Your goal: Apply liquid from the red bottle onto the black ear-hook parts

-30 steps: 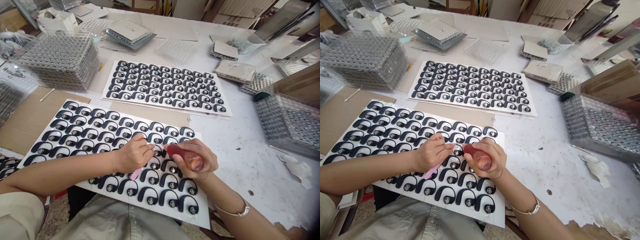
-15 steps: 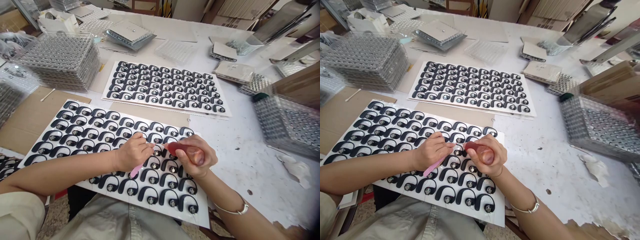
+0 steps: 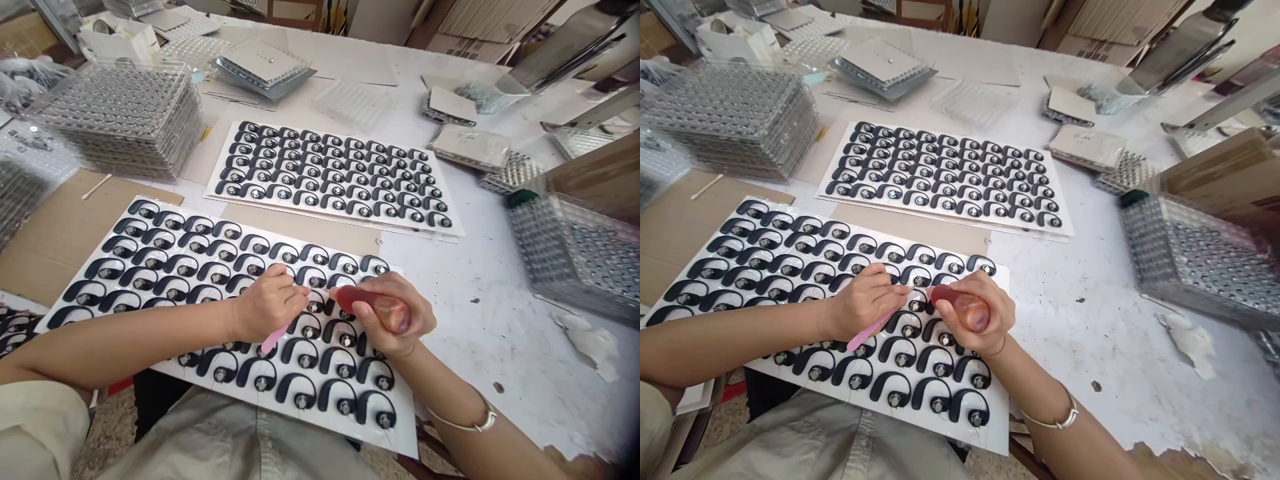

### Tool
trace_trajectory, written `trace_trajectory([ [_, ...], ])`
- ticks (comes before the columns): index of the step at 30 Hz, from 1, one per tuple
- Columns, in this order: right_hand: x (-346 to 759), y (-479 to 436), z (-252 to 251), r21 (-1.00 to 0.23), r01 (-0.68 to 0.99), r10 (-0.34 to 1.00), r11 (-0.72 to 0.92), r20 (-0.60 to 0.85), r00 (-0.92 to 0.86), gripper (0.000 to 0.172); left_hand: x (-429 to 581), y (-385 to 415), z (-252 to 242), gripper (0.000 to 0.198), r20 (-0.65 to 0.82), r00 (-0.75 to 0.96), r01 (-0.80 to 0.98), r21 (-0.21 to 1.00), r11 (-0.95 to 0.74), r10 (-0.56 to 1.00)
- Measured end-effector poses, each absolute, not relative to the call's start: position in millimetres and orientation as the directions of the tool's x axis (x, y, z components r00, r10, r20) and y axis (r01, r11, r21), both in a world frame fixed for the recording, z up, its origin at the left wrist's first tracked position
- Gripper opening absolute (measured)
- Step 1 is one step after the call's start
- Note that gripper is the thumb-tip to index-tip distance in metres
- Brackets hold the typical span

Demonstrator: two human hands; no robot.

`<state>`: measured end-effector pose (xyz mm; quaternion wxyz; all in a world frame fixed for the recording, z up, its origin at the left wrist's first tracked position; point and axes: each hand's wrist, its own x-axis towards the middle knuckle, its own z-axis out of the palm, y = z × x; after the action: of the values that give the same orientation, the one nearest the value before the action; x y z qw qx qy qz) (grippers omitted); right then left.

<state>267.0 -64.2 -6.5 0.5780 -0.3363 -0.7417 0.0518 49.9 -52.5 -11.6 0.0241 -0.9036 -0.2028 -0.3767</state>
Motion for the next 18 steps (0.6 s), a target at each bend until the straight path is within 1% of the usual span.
trace_trajectory([
  [2,266.7,-64.2,-6.5,-0.460,0.434,0.552,0.775,0.827,-0.108,0.034,50.1,-52.5,-11.2,0.011,0.692,0.635,0.382,0.107,-0.918,0.345],
  [5,266.1,-64.3,-6.1,-0.459,0.436,0.555,0.774,0.824,-0.118,0.033,49.5,-51.8,-11.0,0.009,0.706,0.622,0.362,0.125,-0.924,0.340],
  [8,265.8,-64.8,-6.0,-0.466,0.436,0.562,0.770,0.818,-0.118,0.031,47.7,-49.5,-9.7,0.007,0.746,0.556,0.297,0.233,-0.926,0.366],
  [10,266.0,-65.3,-6.3,-0.479,0.430,0.573,0.766,0.811,-0.118,0.030,46.4,-47.8,-7.7,0.010,0.766,0.483,0.265,0.332,-0.905,0.423],
  [12,266.3,-65.6,-6.7,-0.487,0.427,0.583,0.762,0.803,-0.125,0.029,45.6,-46.6,-5.4,0.011,0.770,0.422,0.263,0.402,-0.877,0.479],
  [14,266.5,-65.6,-6.6,-0.482,0.430,0.582,0.763,0.802,-0.134,0.029,45.4,-46.0,-3.8,0.010,0.764,0.402,0.267,0.429,-0.863,0.504],
  [18,265.5,-65.4,-4.6,-0.432,0.460,0.556,0.775,0.812,-0.175,0.032,45.6,-46.0,-3.9,0.010,0.760,0.402,0.267,0.437,-0.859,0.512],
])
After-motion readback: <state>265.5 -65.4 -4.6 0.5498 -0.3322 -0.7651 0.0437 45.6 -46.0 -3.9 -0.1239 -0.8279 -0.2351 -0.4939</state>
